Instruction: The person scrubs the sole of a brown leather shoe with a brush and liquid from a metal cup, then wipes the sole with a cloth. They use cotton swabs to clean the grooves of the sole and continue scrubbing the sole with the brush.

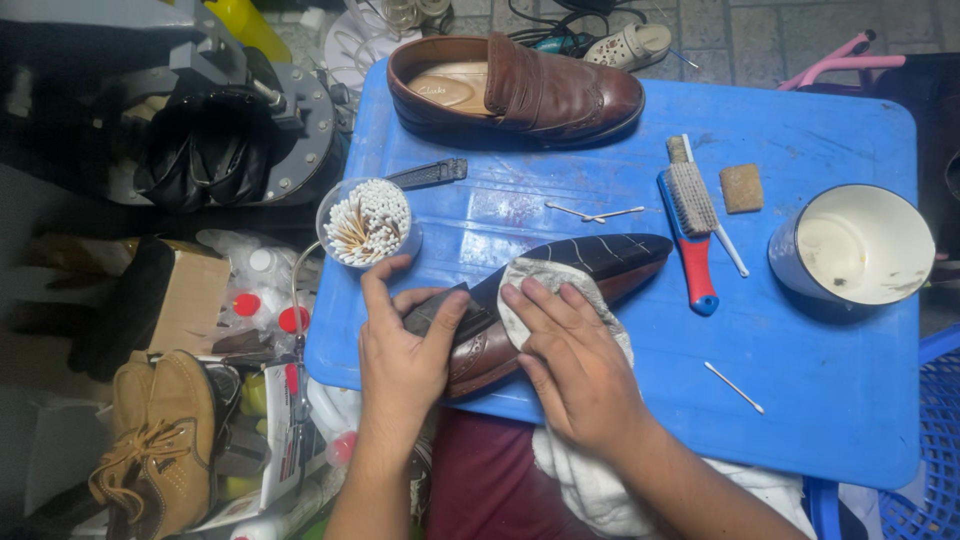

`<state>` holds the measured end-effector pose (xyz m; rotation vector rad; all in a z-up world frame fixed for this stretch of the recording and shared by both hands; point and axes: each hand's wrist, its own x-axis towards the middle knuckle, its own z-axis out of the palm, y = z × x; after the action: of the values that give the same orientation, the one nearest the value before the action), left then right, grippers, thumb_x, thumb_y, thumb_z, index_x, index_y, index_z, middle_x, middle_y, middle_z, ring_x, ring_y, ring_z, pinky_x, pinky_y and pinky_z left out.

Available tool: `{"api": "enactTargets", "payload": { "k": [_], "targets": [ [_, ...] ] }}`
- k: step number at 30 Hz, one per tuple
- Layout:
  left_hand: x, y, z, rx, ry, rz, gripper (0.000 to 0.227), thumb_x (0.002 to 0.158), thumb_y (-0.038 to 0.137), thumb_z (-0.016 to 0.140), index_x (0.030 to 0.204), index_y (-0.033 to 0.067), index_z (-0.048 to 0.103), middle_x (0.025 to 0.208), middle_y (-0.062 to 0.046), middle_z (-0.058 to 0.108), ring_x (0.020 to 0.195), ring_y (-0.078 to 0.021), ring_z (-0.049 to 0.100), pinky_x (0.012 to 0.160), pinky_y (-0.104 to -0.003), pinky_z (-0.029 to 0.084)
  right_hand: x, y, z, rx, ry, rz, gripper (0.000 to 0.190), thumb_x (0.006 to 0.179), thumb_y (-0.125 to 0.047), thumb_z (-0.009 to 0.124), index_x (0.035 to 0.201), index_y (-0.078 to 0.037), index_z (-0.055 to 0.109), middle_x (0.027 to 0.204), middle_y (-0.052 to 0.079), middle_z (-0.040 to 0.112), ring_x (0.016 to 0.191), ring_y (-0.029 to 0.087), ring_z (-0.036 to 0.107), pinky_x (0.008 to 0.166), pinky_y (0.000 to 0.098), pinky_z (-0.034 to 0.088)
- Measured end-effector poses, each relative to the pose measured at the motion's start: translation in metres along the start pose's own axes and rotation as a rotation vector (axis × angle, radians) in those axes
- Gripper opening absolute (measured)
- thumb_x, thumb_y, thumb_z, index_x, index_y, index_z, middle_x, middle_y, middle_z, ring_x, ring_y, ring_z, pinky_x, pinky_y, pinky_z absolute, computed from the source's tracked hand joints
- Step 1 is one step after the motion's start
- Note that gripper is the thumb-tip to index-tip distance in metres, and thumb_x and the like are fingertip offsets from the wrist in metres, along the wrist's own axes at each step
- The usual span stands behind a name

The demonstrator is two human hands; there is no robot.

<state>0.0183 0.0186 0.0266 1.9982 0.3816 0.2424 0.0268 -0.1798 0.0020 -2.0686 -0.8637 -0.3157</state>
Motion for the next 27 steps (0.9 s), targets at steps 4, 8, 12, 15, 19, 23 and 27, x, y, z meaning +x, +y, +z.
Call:
{"api": "enactTargets", "payload": {
  "k": [4, 8, 12, 15, 19, 23, 27],
  "targets": [
    [0.001, -0.006, 0.000, 0.023, 0.002, 0.027, 0.064, 0.092, 0.039, 0.073, 0.137, 0.0028, 0.044, 0.093, -0.017, 0.079, 0.087, -0.0270, 0.080, 0.077, -0.036, 0.058, -0.006, 0.016, -0.011, -0.067, 0.125, -0.006, 0.014, 0.092, -0.002, 0.068, 0.102, -0.001, 0.058, 0.135, 0.017, 0.066, 0.137, 0.037, 0.057, 0.122, 0.0517, 0.038],
    [-0.003, -0.008, 0.000, 0.076, 0.012, 0.040, 0.065, 0.092, 0.040, 0.072, 0.138, 0.0032, 0.045, 0.093, -0.018, 0.078, 0.087, -0.0306, 0.080, 0.077, -0.038, 0.058, -0.011, 0.017, -0.019, -0.111, 0.218, 0.095, 0.016, 0.093, 0.002, 0.067, 0.107, 0.001, 0.059, 0.123, 0.016, 0.068, 0.123, 0.037, 0.062, 0.110, 0.0467, 0.048],
    [-0.008, -0.006, 0.003, 0.111, 0.018, 0.102, 0.066, 0.093, 0.040, 0.071, 0.140, 0.0032, 0.043, 0.090, -0.018, 0.078, 0.086, -0.0333, 0.079, 0.075, -0.039, 0.058, -0.001, -0.001, -0.007, -0.085, 0.132, 0.028, 0.019, 0.088, 0.000, 0.069, 0.105, 0.001, 0.061, 0.120, 0.017, 0.067, 0.118, 0.038, 0.062, 0.106, 0.0486, 0.048],
    [-0.008, -0.006, 0.002, 0.111, 0.010, 0.105, 0.065, 0.093, 0.038, 0.071, 0.141, 0.0034, 0.042, 0.091, -0.018, 0.077, 0.086, -0.0336, 0.079, 0.074, -0.039, 0.058, 0.002, -0.010, -0.003, -0.033, 0.063, -0.008, 0.018, 0.089, -0.002, 0.070, 0.103, 0.000, 0.060, 0.119, 0.016, 0.067, 0.117, 0.037, 0.064, 0.105, 0.0478, 0.048],
    [-0.003, -0.006, -0.001, 0.086, -0.010, 0.073, 0.067, 0.091, 0.037, 0.071, 0.141, 0.0035, 0.041, 0.089, -0.018, 0.078, 0.084, -0.0331, 0.080, 0.074, -0.039, 0.058, 0.003, 0.003, -0.012, -0.067, 0.073, 0.017, 0.017, 0.088, -0.002, 0.070, 0.102, 0.000, 0.061, 0.119, 0.016, 0.068, 0.116, 0.037, 0.064, 0.104, 0.0482, 0.047],
    [0.000, -0.006, -0.002, 0.077, -0.015, 0.043, 0.065, 0.092, 0.036, 0.071, 0.140, 0.0036, 0.042, 0.088, -0.019, 0.077, 0.083, -0.0323, 0.080, 0.073, -0.038, 0.058, -0.005, 0.017, -0.030, -0.151, 0.195, 0.133, 0.016, 0.093, 0.002, 0.066, 0.107, 0.003, 0.059, 0.123, 0.017, 0.066, 0.124, 0.039, 0.061, 0.108, 0.0484, 0.047],
    [-0.002, -0.006, 0.001, 0.122, -0.014, 0.039, 0.062, 0.093, 0.035, 0.070, 0.139, 0.0030, 0.044, 0.086, -0.020, 0.077, 0.082, -0.0322, 0.079, 0.072, -0.038, 0.057, -0.005, 0.015, -0.025, -0.165, 0.148, 0.104, 0.020, 0.088, 0.002, 0.068, 0.106, 0.002, 0.060, 0.125, 0.020, 0.064, 0.124, 0.040, 0.060, 0.108, 0.0495, 0.046]
  ]
}}
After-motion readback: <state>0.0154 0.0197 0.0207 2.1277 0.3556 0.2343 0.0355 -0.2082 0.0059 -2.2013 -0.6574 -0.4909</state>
